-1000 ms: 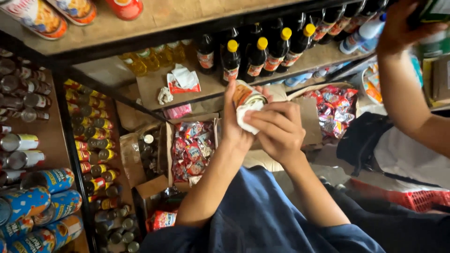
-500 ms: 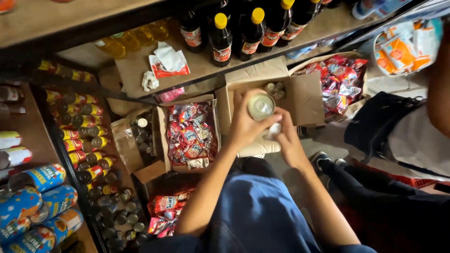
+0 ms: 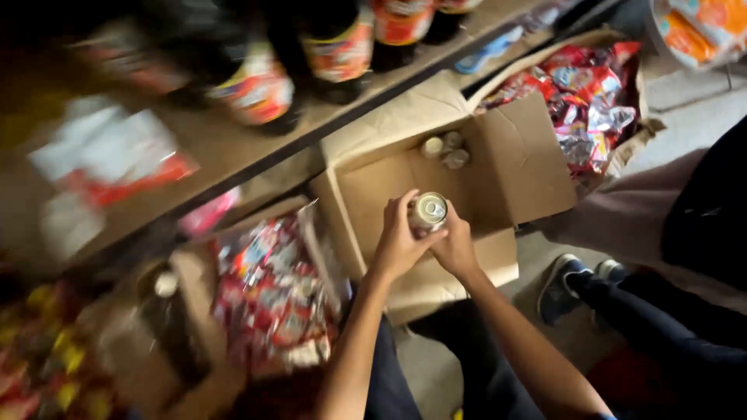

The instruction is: Wiping dust off canned goods with a cloth and placing them into a cardboard box.

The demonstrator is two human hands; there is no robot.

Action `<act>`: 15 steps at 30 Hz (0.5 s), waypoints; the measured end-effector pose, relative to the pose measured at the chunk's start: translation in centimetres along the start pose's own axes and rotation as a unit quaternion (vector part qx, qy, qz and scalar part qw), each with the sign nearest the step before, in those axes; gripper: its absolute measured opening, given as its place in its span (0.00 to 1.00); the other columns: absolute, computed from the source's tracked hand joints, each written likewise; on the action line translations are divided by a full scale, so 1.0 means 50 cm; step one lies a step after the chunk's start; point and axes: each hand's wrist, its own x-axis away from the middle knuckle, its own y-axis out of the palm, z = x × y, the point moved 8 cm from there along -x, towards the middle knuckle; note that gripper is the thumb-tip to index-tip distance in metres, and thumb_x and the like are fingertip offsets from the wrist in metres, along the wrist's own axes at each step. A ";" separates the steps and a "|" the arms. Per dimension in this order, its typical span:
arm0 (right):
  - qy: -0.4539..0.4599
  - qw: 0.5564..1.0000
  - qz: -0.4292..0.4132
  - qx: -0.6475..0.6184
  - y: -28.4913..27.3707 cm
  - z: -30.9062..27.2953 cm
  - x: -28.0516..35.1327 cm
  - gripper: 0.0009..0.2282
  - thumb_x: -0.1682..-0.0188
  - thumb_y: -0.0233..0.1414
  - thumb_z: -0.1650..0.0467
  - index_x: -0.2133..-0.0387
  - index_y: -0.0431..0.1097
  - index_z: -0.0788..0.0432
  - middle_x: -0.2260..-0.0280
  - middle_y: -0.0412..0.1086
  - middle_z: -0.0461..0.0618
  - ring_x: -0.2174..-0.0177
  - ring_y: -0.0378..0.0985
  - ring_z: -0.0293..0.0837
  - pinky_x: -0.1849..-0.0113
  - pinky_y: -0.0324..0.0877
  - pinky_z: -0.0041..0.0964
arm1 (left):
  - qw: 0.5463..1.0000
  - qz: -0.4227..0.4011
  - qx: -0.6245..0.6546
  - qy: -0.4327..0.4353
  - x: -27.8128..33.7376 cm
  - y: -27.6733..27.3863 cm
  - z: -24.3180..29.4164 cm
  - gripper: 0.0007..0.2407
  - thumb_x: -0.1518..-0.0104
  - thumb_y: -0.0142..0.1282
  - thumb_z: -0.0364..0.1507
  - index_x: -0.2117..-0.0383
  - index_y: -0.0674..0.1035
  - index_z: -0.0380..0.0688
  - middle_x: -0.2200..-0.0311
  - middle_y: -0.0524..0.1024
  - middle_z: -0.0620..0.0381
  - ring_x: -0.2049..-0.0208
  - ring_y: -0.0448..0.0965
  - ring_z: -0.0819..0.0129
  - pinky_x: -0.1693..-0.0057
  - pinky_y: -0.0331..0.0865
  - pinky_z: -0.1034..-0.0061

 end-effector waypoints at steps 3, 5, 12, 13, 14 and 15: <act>0.014 0.996 0.042 -0.076 0.047 0.154 -0.091 0.31 0.63 0.67 0.68 0.43 0.65 0.55 0.56 0.76 0.67 0.51 0.75 0.70 0.53 0.71 0.66 | 0.997 -0.070 -0.003 -0.018 -0.040 0.077 -0.128 0.39 0.54 0.72 0.39 0.37 0.63 0.34 0.48 0.66 0.32 0.43 0.64 0.34 0.36 0.58 0.46; 0.080 0.989 0.052 -0.109 0.085 0.261 -0.138 0.38 0.59 0.67 0.63 0.36 0.57 0.56 0.50 0.71 0.72 0.46 0.70 0.73 0.46 0.65 0.71 | 0.990 -0.125 -0.001 -0.058 -0.060 0.132 -0.214 0.39 0.51 0.69 0.40 0.36 0.62 0.29 0.47 0.67 0.23 0.41 0.64 0.27 0.34 0.56 0.42; 0.219 0.971 0.046 -0.086 0.237 0.742 -0.227 0.32 0.58 0.65 0.70 0.38 0.62 0.53 0.46 0.71 0.66 0.43 0.69 0.64 0.40 0.62 0.62 | 0.948 -0.213 0.007 -0.234 -0.113 0.306 -0.557 0.38 0.52 0.68 0.44 0.35 0.62 0.43 0.39 0.67 0.36 0.35 0.64 0.44 0.32 0.59 0.52; 0.239 0.966 0.052 -0.080 0.283 0.879 -0.266 0.27 0.57 0.65 0.68 0.42 0.68 0.54 0.49 0.73 0.64 0.46 0.72 0.63 0.44 0.66 0.61 | 0.941 -0.214 0.003 -0.260 -0.112 0.312 -0.581 0.40 0.51 0.68 0.47 0.34 0.62 0.44 0.38 0.66 0.38 0.34 0.64 0.47 0.31 0.59 0.52; 0.258 0.961 0.059 -0.074 0.351 0.940 -0.386 0.23 0.56 0.65 0.66 0.46 0.74 0.56 0.52 0.76 0.61 0.48 0.75 0.62 0.47 0.70 0.60 | 0.934 -0.215 -0.001 -0.286 -0.111 0.316 -0.602 0.41 0.51 0.67 0.50 0.33 0.61 0.45 0.36 0.66 0.41 0.33 0.64 0.50 0.31 0.59 0.53; 0.266 0.959 0.054 -0.077 0.341 0.893 -0.363 0.23 0.56 0.65 0.66 0.46 0.74 0.56 0.52 0.76 0.61 0.48 0.75 0.62 0.47 0.70 0.60 | 0.931 -0.219 -0.005 -0.293 -0.110 0.323 -0.606 0.41 0.51 0.67 0.50 0.33 0.61 0.45 0.36 0.66 0.41 0.33 0.64 0.50 0.31 0.59 0.53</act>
